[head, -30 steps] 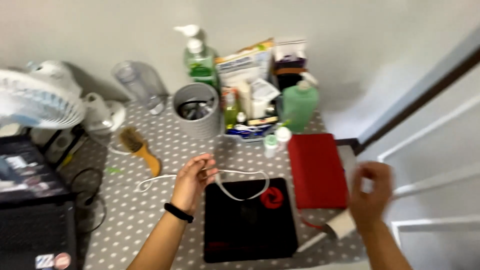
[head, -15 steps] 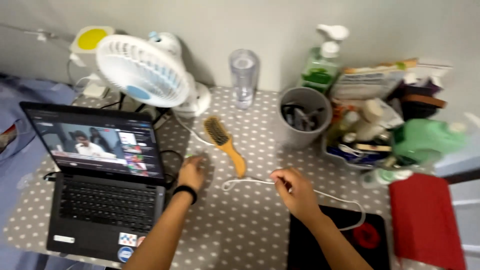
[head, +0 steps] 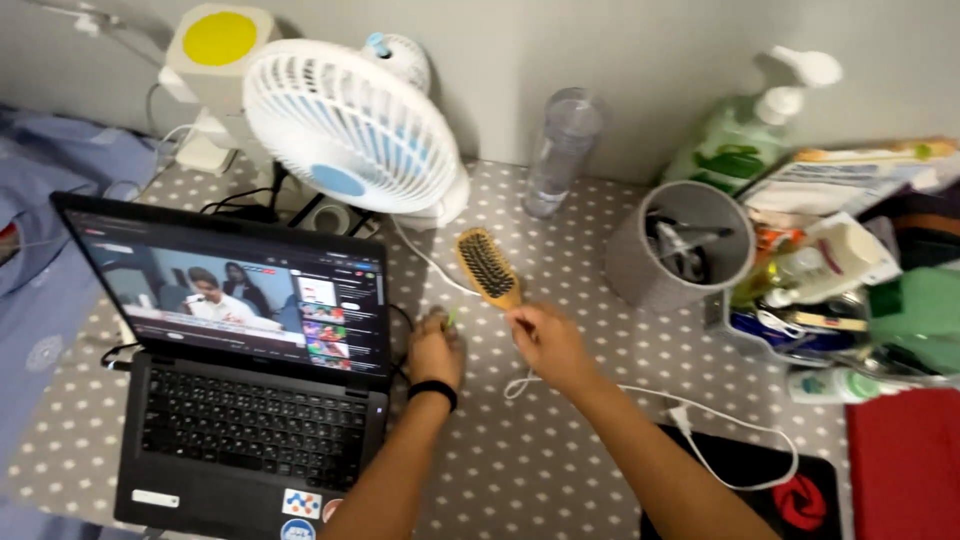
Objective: Organize various items on a desk, including cleaning a mousepad with a lint roller and sorting pens into a container.
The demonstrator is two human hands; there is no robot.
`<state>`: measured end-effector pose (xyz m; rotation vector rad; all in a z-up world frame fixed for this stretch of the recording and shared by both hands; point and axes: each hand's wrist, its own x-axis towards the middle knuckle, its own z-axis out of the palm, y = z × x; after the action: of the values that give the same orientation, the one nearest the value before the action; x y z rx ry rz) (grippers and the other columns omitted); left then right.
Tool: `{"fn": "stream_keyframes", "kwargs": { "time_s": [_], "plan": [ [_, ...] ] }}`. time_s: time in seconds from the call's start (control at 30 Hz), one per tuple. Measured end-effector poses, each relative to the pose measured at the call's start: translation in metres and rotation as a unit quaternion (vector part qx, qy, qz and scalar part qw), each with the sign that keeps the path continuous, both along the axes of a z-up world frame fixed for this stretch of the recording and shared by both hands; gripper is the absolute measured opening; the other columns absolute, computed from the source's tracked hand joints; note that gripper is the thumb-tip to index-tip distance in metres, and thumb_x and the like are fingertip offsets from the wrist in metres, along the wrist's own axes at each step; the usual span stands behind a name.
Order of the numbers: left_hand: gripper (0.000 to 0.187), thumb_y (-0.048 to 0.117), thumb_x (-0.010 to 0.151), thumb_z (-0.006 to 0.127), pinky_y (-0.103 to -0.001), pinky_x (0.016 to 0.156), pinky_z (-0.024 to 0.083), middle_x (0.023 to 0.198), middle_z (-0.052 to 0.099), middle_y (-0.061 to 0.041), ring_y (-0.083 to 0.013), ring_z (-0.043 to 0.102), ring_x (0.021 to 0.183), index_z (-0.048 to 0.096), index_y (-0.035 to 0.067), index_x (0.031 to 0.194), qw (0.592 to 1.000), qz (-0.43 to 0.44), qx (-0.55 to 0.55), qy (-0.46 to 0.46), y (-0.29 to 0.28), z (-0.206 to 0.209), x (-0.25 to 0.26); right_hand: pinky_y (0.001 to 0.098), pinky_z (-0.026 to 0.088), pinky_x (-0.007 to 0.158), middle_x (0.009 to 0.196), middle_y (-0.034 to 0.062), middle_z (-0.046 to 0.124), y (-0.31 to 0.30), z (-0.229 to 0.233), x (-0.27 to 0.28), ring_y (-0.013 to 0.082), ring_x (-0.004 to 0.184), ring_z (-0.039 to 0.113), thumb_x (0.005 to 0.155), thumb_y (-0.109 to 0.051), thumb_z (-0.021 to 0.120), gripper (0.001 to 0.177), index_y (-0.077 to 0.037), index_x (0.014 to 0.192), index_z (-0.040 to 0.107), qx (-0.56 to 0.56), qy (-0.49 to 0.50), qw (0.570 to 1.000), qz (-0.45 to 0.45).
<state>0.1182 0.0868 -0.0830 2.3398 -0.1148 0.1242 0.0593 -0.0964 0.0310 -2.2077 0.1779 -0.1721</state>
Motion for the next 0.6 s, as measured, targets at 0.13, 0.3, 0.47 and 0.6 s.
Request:
{"fn": "stream_keyframes", "kwargs": {
  "time_s": [0.13,0.3,0.47,0.6],
  "plan": [
    [0.022,0.019,0.100,0.059,-0.051,0.086,0.050,0.100,0.067,-0.022,-0.0420,0.064,0.099,0.058,0.008,0.119,0.977,0.092,-0.069,0.180,0.007,-0.034,0.018,0.0353,0.055,0.066,0.092,0.0131,0.072,0.025,-0.013,0.061,0.0243,0.071,0.070,0.087,-0.011,0.071,0.017,-0.006,0.103,0.075,-0.021,-0.054,0.998,0.035],
    [0.011,0.016,0.099,0.054,-0.050,0.079,0.049,0.090,0.064,-0.021,-0.0400,0.063,0.084,0.057,0.007,0.105,0.975,0.152,-0.120,0.110,0.003,-0.095,0.026,0.0467,0.057,0.082,0.098,0.0226,0.073,0.052,-0.044,0.144,0.0390,0.090,0.071,0.086,-0.005,0.064,0.024,-0.006,0.107,0.075,-0.106,-0.103,0.985,0.088],
    [0.012,0.013,0.098,0.048,-0.048,0.074,0.052,0.093,0.062,-0.020,-0.0375,0.065,0.081,0.054,0.006,0.106,0.949,0.168,-0.190,0.190,0.001,-0.049,0.022,0.0520,0.057,0.084,0.101,0.0256,0.071,0.058,-0.083,0.209,0.0425,0.088,0.072,0.094,-0.014,0.057,0.022,-0.004,0.102,0.075,-0.227,0.007,0.970,0.088],
    [0.014,0.015,0.097,0.053,-0.046,0.077,0.052,0.092,0.063,-0.019,-0.0349,0.064,0.082,0.056,0.005,0.107,0.968,0.155,-0.168,0.100,0.002,-0.040,0.013,0.0543,0.056,0.079,0.109,0.0241,0.071,0.058,-0.095,0.220,0.0436,0.088,0.072,0.095,-0.021,0.056,0.027,-0.003,0.097,0.075,-0.295,0.042,0.954,0.046]
  ]
}}
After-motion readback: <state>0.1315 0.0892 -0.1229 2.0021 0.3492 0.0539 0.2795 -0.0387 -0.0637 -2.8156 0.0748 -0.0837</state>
